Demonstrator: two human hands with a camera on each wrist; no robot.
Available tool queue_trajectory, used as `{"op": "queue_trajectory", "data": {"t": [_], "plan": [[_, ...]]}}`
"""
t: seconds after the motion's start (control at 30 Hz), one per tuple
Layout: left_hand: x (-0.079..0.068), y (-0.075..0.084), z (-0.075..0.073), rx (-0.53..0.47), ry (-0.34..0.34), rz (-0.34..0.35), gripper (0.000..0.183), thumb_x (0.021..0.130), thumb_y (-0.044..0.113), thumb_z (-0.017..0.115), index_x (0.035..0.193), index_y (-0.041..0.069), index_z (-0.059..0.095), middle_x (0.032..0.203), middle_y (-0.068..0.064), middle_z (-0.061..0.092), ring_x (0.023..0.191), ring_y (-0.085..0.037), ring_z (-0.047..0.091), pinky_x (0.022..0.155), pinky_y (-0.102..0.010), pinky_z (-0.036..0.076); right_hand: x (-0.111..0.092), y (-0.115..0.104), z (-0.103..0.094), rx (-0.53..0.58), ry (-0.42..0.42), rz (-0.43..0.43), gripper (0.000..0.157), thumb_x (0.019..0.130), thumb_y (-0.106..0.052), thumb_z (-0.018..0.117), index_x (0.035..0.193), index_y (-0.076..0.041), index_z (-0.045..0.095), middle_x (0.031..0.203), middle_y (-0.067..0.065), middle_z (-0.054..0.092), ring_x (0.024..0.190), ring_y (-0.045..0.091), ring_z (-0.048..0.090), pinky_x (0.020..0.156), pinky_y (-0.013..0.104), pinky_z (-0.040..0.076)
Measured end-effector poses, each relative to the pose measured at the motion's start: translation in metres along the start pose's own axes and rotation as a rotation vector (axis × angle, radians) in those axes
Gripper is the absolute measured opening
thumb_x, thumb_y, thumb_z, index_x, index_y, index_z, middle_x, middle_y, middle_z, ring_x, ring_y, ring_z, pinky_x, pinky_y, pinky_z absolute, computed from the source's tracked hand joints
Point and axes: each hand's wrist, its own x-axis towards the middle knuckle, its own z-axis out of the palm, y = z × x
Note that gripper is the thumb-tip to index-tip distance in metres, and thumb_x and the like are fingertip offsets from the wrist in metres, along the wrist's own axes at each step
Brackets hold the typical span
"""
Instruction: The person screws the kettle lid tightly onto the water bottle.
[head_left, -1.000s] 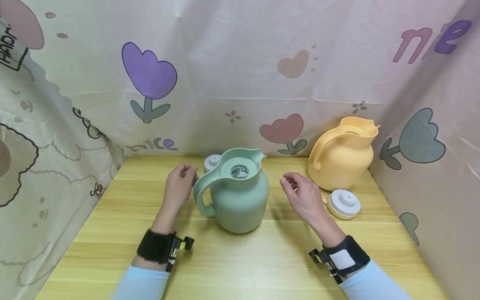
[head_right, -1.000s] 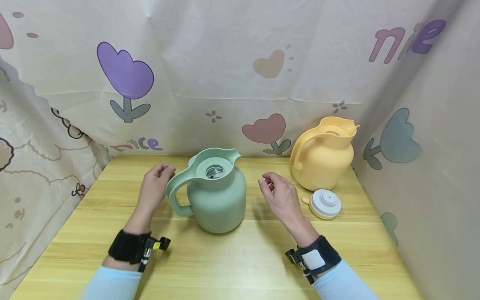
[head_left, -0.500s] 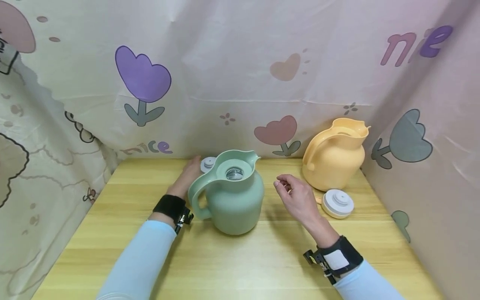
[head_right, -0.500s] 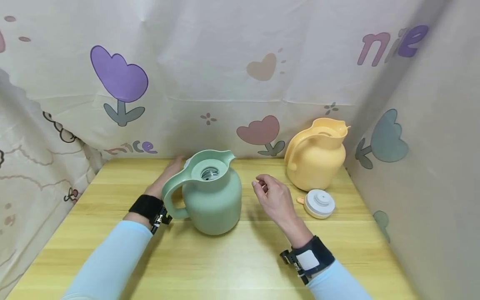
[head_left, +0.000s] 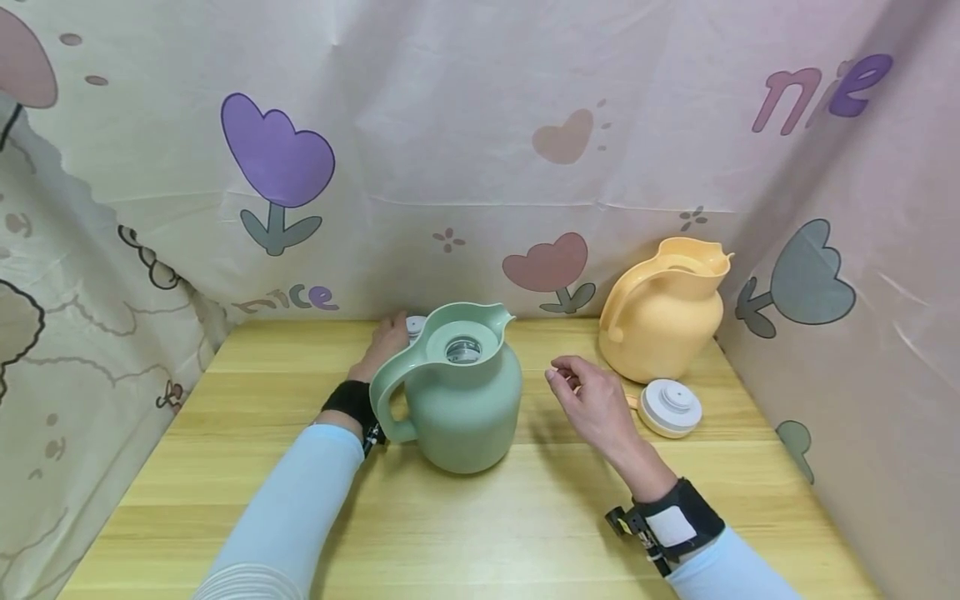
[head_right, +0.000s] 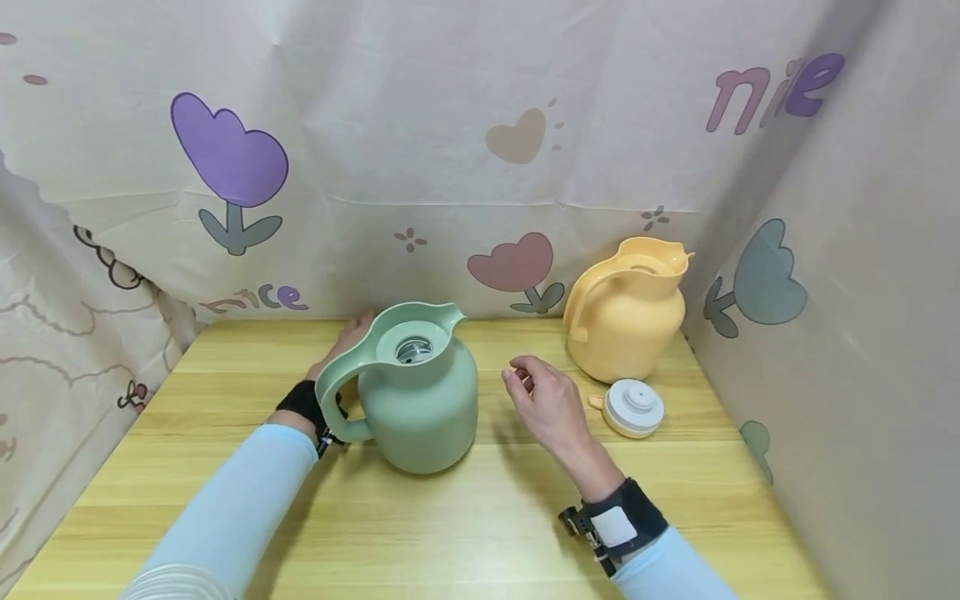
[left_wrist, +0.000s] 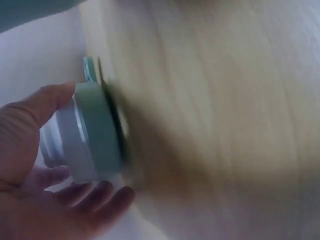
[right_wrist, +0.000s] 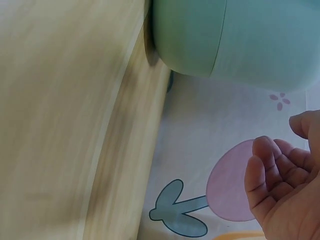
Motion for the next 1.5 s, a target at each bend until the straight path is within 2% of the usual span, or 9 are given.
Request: {"op": "queue_trajectory", "data": {"t": [0.07,0.13,0.23,0.37,0.57,0.77,0.9,1.1,1.5], "plan": [[0.0,-0.002,0.001,0.054,0.017,0.009,0.069,0.097,0.035,0.048,0.153,0.015,0.015,0.155,-0.021,0.018,0.138,-0.041,0.023,0.104,-0.07,0.028,-0.001,-0.001,0.001,0.007,-0.007,0.001,0.028,0.095,-0.033,0.061,0.106,-0.009,0.068,0.088,0.002,0.069,0.076,0.013,0.062,0.063,0.034,0.053],[0.0,-0.004,0.0,0.117,0.044,0.048,0.075,0.09,0.03,0.06,0.15,0.008,0.02,0.149,-0.025,0.024,0.132,-0.042,0.03,0.101,-0.068,0.034,-0.002,-0.001,0.002,0.01,-0.012,0.002,0.027,0.095,-0.033,0.061,0.107,-0.009,0.068,0.088,0.001,0.069,0.077,0.013,0.062,0.064,0.034,0.053],[-0.003,-0.008,-0.002,0.123,0.086,0.053,0.075,0.086,0.033,0.065,0.145,0.005,0.029,0.142,-0.027,0.031,0.126,-0.043,0.035,0.1,-0.065,0.037,-0.003,-0.002,0.002,0.005,-0.014,0.006,0.028,0.095,-0.033,0.061,0.107,-0.009,0.068,0.088,0.001,0.069,0.077,0.013,0.061,0.065,0.034,0.053],[-0.016,-0.013,-0.008,0.077,0.115,0.051,0.078,0.084,0.034,0.066,0.145,0.002,0.031,0.142,-0.03,0.03,0.127,-0.046,0.032,0.102,-0.065,0.034,-0.004,-0.002,0.001,-0.005,-0.009,0.011,0.029,0.095,-0.035,0.06,0.107,-0.01,0.068,0.088,0.001,0.069,0.078,0.013,0.062,0.065,0.035,0.053],[-0.045,-0.014,-0.023,0.018,0.156,0.064,0.081,0.083,0.033,0.068,0.143,-0.006,0.031,0.142,-0.032,0.028,0.127,-0.046,0.031,0.108,-0.061,0.029,-0.005,-0.002,0.0,-0.014,-0.011,0.017,0.03,0.095,-0.037,0.059,0.107,-0.011,0.068,0.089,0.001,0.069,0.077,0.013,0.062,0.066,0.035,0.053],[-0.073,-0.019,-0.038,0.006,0.211,0.06,0.09,0.08,0.041,0.073,0.143,-0.005,0.028,0.139,-0.032,0.027,0.12,-0.045,0.041,0.105,-0.061,0.034,-0.005,-0.003,-0.001,-0.013,-0.009,0.01,0.03,0.095,-0.037,0.059,0.107,-0.011,0.068,0.089,0.001,0.068,0.077,0.013,0.062,0.065,0.035,0.053],[-0.087,-0.019,-0.044,0.008,0.222,0.057,0.094,0.08,0.044,0.074,0.145,-0.004,0.025,0.137,-0.032,0.026,0.114,-0.045,0.045,0.103,-0.061,0.038,-0.005,-0.004,-0.002,-0.017,-0.004,0.008,0.028,0.095,-0.037,0.059,0.106,-0.013,0.067,0.089,0.001,0.068,0.077,0.013,0.062,0.065,0.035,0.053],[-0.1,-0.023,-0.048,0.0,0.232,0.039,0.101,0.077,0.051,0.075,0.145,-0.003,0.024,0.139,-0.031,0.024,0.114,-0.044,0.045,0.102,-0.061,0.038,-0.006,-0.004,-0.002,-0.013,-0.006,0.004,0.028,0.095,-0.036,0.06,0.106,-0.012,0.068,0.089,0.001,0.069,0.076,0.013,0.062,0.064,0.035,0.053],[-0.112,-0.033,-0.049,0.019,0.216,0.018,0.101,0.077,0.047,0.076,0.145,-0.006,0.023,0.138,-0.035,0.024,0.116,-0.047,0.043,0.102,-0.063,0.037,-0.01,-0.001,-0.003,-0.016,-0.007,0.0,0.029,0.096,-0.036,0.059,0.107,-0.01,0.067,0.089,0.002,0.069,0.076,0.013,0.063,0.065,0.036,0.053]]}}
